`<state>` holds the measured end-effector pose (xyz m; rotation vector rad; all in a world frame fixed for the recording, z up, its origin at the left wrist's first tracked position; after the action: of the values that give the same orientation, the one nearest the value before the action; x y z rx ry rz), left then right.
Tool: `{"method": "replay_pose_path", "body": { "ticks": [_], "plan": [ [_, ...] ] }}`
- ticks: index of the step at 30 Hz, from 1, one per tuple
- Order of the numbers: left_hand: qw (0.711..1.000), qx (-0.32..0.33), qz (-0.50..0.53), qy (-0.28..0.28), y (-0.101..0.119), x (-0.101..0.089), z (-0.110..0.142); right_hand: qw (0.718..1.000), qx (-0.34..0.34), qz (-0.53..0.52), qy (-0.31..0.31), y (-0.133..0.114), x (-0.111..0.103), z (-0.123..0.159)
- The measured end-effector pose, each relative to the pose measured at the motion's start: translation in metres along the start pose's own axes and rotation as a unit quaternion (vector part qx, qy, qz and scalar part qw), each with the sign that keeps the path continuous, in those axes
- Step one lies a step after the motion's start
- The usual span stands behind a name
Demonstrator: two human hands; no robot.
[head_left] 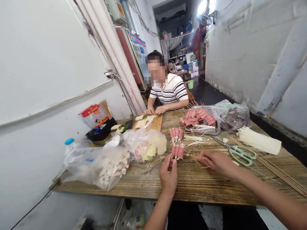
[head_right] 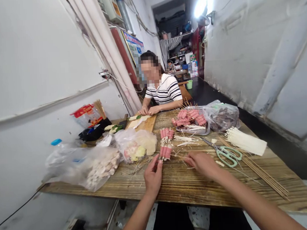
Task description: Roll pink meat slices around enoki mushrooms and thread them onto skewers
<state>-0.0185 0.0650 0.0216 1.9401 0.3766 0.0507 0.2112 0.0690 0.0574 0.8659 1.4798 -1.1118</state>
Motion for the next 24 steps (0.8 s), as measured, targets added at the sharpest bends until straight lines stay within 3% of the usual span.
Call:
{"method": "replay_pose_path", "body": {
  "ticks": [5,10,14,17,20,22,24],
  "plan": [
    [1.000,-0.005,0.003,0.000,-0.001,-0.001,0.000,0.998,-0.056,0.038,0.001,0.014,-0.001,-0.056],
    [1.000,-0.011,-0.012,-0.009,-0.006,-0.001,0.001,0.993,-0.090,0.068,0.026,0.013,-0.010,-0.062],
    [0.999,0.014,-0.027,-0.015,-0.005,-0.001,0.001,0.992,-0.050,0.067,0.093,0.040,-0.037,-0.034],
    [0.998,0.033,-0.042,-0.027,-0.001,0.002,0.001,0.983,0.032,0.039,0.177,0.092,-0.069,0.007],
    [0.997,0.047,-0.053,-0.026,0.005,0.003,0.001,0.964,0.146,0.048,0.215,0.146,-0.090,0.055],
    [0.996,0.059,-0.059,-0.026,0.009,0.004,0.001,0.957,0.171,0.059,0.226,0.159,-0.090,0.081],
    [0.994,0.076,-0.067,-0.034,0.013,0.007,0.001,0.961,0.149,0.049,0.229,0.148,-0.079,0.095]
  ]
}}
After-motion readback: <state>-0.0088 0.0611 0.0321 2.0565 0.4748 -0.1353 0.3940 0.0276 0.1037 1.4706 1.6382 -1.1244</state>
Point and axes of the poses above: each hand's wrist, its own z-axis away from the middle knuckle, its own x-axis out of the palm, y = z × x, the point moved 7 cm from there along -z, towards the middle knuckle, and after that the axes turned 8 degrees about z, right-handed, at the moved point
